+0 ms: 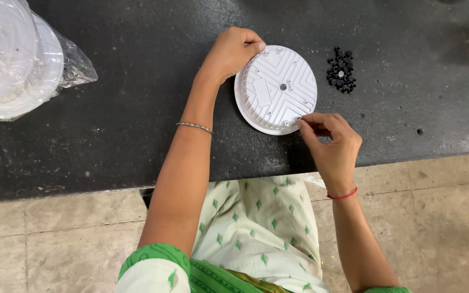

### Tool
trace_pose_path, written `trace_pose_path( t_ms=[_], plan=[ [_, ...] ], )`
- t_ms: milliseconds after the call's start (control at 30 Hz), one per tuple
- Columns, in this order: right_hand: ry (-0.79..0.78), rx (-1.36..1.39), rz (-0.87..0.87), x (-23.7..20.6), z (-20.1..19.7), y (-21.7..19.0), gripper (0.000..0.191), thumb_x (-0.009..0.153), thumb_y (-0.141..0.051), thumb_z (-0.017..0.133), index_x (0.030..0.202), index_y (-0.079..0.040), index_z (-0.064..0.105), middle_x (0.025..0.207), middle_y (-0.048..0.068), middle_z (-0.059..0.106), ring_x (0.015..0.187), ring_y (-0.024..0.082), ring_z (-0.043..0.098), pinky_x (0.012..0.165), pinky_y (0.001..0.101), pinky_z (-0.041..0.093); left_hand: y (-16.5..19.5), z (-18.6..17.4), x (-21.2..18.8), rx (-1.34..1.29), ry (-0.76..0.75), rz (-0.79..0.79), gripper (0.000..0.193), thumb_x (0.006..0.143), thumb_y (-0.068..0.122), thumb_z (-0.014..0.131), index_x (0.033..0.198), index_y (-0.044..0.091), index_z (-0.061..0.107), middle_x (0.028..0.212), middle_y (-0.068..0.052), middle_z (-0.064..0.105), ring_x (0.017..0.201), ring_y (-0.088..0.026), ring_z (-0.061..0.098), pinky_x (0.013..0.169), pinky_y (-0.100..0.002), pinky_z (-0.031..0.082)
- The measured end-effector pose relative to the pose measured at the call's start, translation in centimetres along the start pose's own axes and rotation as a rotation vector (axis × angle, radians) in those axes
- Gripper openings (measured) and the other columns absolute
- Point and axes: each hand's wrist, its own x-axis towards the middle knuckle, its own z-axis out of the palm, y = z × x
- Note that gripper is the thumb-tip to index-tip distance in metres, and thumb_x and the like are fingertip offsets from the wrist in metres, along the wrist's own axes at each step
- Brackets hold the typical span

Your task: The person places a white round plastic lamp base on the workbench and presses small black plastic clips into holes around its rim one at a time, rotating the base as they work. When a base is finished, they stack it with other completed bases and start the next one.

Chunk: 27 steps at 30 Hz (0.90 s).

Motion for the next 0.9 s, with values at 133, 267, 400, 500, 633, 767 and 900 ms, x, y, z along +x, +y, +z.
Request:
trace_pose_path(
  t_ms=[133, 267, 400, 500, 633, 767, 900],
  plan=[
    [0.005, -0.020, 0.026, 0.25, 0.34, -0.16, 0.011, 0.092, -0.005, 0.081, 0.098, 0.000, 0.074, 0.092, 0.006, 0.074, 0.076, 0.011, 0.071, 0.069, 0.0242, 0.057, 0.01, -0.05, 0.03, -0.002, 0.002, 0.023, 0.019, 0.091, 0.021, 0.072, 0.099, 0.007, 0.080, 0.088, -0.008, 0.080, 0.080, -0.015, 0.076, 0.073, -0.031, 0.060],
    [-0.013, -0.048, 0.037, 0.46, 0.59, 0.08, 0.012, 0.091, -0.005, 0.080, 0.098, 0.001, 0.073, 0.091, 0.006, 0.073, 0.074, 0.011, 0.070, 0.067, 0.0245, 0.055, 0.04, 0.03, -0.01, 0.006, -0.001, -0.015, 0.018, 0.091, 0.021, 0.071, 0.099, 0.008, 0.080, 0.087, -0.007, 0.080, 0.078, -0.014, 0.077, 0.072, -0.030, 0.061],
    [-0.032, -0.008, 0.045, 0.60, 0.57, 0.40, 0.012, 0.092, -0.004, 0.079, 0.099, 0.001, 0.072, 0.091, 0.006, 0.074, 0.076, 0.010, 0.069, 0.070, 0.0245, 0.056, 0.06, -0.03, 0.10, 0.006, -0.008, 0.005, 0.018, 0.091, 0.021, 0.072, 0.099, 0.007, 0.080, 0.087, -0.007, 0.080, 0.078, -0.014, 0.076, 0.071, -0.031, 0.060],
    [-0.044, -0.006, 0.077, 0.63, 0.52, 0.53, 0.011, 0.092, -0.004, 0.077, 0.100, 0.001, 0.072, 0.091, 0.006, 0.075, 0.077, 0.010, 0.069, 0.071, 0.0244, 0.056, 0.02, 0.02, 0.06, 0.005, -0.007, 0.002, 0.018, 0.091, 0.021, 0.072, 0.099, 0.007, 0.080, 0.086, -0.007, 0.080, 0.077, -0.014, 0.076, 0.071, -0.031, 0.060],
    [-0.063, -0.007, 0.074, 0.64, 0.29, 0.63, 0.011, 0.093, -0.004, 0.076, 0.101, 0.001, 0.072, 0.092, 0.005, 0.075, 0.078, 0.010, 0.069, 0.072, 0.0241, 0.056, 0.04, 0.00, 0.07, 0.016, -0.002, 0.005, 0.018, 0.091, 0.022, 0.072, 0.099, 0.008, 0.080, 0.086, -0.006, 0.079, 0.077, -0.013, 0.076, 0.071, -0.030, 0.060],
    [-0.116, 0.076, 0.096, 0.36, 0.21, 0.63, 0.011, 0.094, -0.005, 0.076, 0.103, 0.000, 0.072, 0.092, 0.003, 0.074, 0.079, 0.008, 0.068, 0.074, 0.0234, 0.056, 0.06, -0.01, 0.02, 0.000, -0.003, 0.003, 0.018, 0.091, 0.021, 0.072, 0.099, 0.007, 0.080, 0.086, -0.006, 0.079, 0.077, -0.014, 0.076, 0.071, -0.030, 0.060],
    [-0.147, 0.114, 0.093, 0.35, 0.51, 0.63, 0.011, 0.093, -0.004, 0.076, 0.103, 0.000, 0.072, 0.093, 0.003, 0.073, 0.079, 0.007, 0.067, 0.074, 0.0228, 0.056, 0.07, -0.06, 0.02, -0.006, -0.002, 0.004, 0.018, 0.091, 0.021, 0.072, 0.099, 0.006, 0.080, 0.086, -0.007, 0.079, 0.077, -0.013, 0.075, 0.071, -0.030, 0.060]
  ],
)
